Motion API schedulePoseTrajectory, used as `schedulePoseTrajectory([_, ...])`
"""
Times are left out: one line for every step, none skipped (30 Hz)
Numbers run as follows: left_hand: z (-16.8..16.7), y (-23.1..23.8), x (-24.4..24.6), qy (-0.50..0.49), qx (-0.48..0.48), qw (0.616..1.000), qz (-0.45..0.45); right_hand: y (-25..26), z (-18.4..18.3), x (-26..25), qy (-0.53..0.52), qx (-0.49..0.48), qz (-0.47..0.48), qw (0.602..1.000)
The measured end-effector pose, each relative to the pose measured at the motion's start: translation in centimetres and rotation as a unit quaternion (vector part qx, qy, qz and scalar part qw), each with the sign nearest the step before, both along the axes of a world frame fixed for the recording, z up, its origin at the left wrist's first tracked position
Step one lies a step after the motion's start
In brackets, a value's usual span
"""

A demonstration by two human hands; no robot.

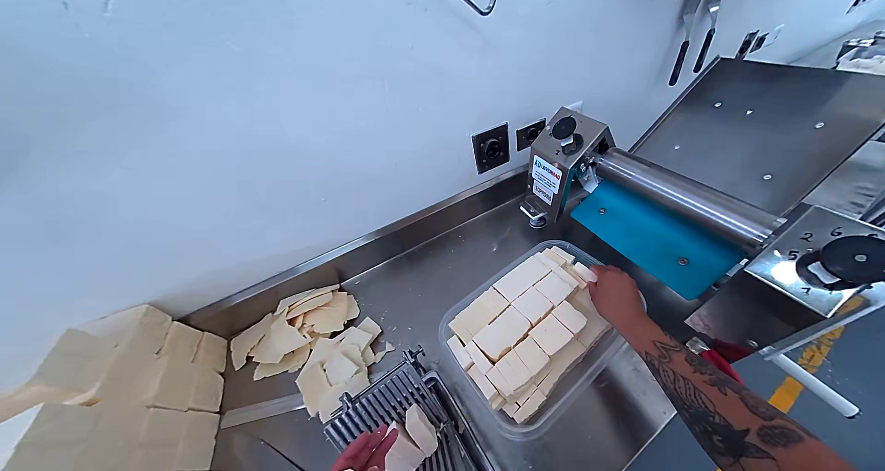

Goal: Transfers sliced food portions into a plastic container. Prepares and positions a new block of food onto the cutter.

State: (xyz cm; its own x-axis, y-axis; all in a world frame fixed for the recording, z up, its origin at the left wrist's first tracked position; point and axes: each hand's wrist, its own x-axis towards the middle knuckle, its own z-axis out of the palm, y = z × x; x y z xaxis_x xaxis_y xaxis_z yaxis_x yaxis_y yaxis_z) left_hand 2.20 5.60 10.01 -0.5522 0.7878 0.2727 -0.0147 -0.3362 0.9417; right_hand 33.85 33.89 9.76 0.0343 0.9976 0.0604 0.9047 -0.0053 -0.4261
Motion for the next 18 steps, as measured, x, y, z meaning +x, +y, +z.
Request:
schedulePoseTrajectory([0.3, 0.1, 0.2, -0.005, -0.003, 1.0, 0.0, 0.2, 0.1, 0.0, 0.032, -0.001, -0.01, 0.999])
schedulePoseTrajectory([0.4, 0.1, 0.3, -0.006, -0.009, 1.0, 0.005, 0.3, 0.2, -0.1, 0.061, -0.003, -0.021, 0.998])
schedulePoseTrajectory([0.5, 0.0, 0.4, -0.001, -0.019, 1.0, 0.014, 0.4, 0.2, 0.0, 0.077, -0.007, -0.031, 0.996])
schedulePoseTrajectory([0.4, 0.0, 0.3, 0.011, -0.029, 0.999, 0.024, 0.3, 0.3, -0.1, 0.08, -0.014, -0.036, 0.996])
schedulePoseTrajectory([0.2, -0.1, 0.2, 0.016, -0.027, 0.999, 0.027, 0.2, 0.4, -0.1, 0.073, -0.017, -0.035, 0.997])
schedulePoseTrajectory([-0.1, -0.2, 0.1, 0.009, -0.014, 1.0, 0.021, 0.0, 0.4, -0.1, 0.06, -0.011, -0.029, 0.998])
schedulePoseTrajectory([-0.1, -0.1, 0.0, 0.004, -0.006, 1.0, 0.013, -0.1, 0.2, -0.1, 0.042, 0.007, -0.018, 0.999])
schedulePoseTrajectory([0.2, 0.0, 0.1, -0.001, -0.005, 1.0, 0.004, -0.1, 0.1, -0.1, 0.024, 0.033, -0.004, 0.999])
schedulePoseTrajectory([0.3, 0.0, 0.1, -0.007, -0.002, 1.0, -0.003, 0.0, -0.1, -0.1, 0.008, 0.053, 0.005, 0.999])
schedulePoseTrajectory([0.4, 0.0, 0.1, -0.009, 0.0, 1.0, -0.007, 0.2, -0.1, -0.1, -0.006, 0.056, 0.009, 0.998])
schedulePoseTrajectory([0.4, 0.0, 0.1, -0.009, -0.001, 1.0, -0.009, 0.4, 0.1, 0.1, -0.013, 0.048, 0.016, 0.999])
schedulePoseTrajectory([0.3, 0.1, 0.1, -0.008, -0.003, 1.0, -0.009, 0.6, 0.4, 0.3, -0.018, 0.034, 0.026, 0.999])
schedulePoseTrajectory([0.3, 0.1, 0.1, -0.005, -0.007, 1.0, -0.008, 0.7, 0.9, 0.6, -0.019, 0.016, 0.039, 0.999])
schedulePoseTrajectory([0.3, 0.2, 0.1, -0.003, -0.008, 1.0, -0.009, 0.7, 1.2, 1.0, -0.019, 0.005, 0.055, 0.998])
schedulePoseTrajectory([0.3, 0.2, 0.1, -0.003, -0.008, 1.0, -0.011, 0.6, 1.4, 1.2, -0.018, 0.0, 0.07, 0.997])
schedulePoseTrajectory([0.3, 0.2, 0.2, -0.004, -0.008, 1.0, -0.011, 0.2, 1.5, 1.4, -0.017, 0.005, 0.08, 0.997])
schedulePoseTrajectory([0.3, 0.2, 0.3, -0.007, -0.009, 1.0, -0.012, -0.5, 1.6, 1.2, -0.009, 0.025, 0.084, 0.996])
schedulePoseTrajectory([0.5, 0.2, 0.4, -0.012, -0.011, 1.0, -0.014, -1.6, 1.7, 0.7, 0.016, 0.062, 0.089, 0.994])
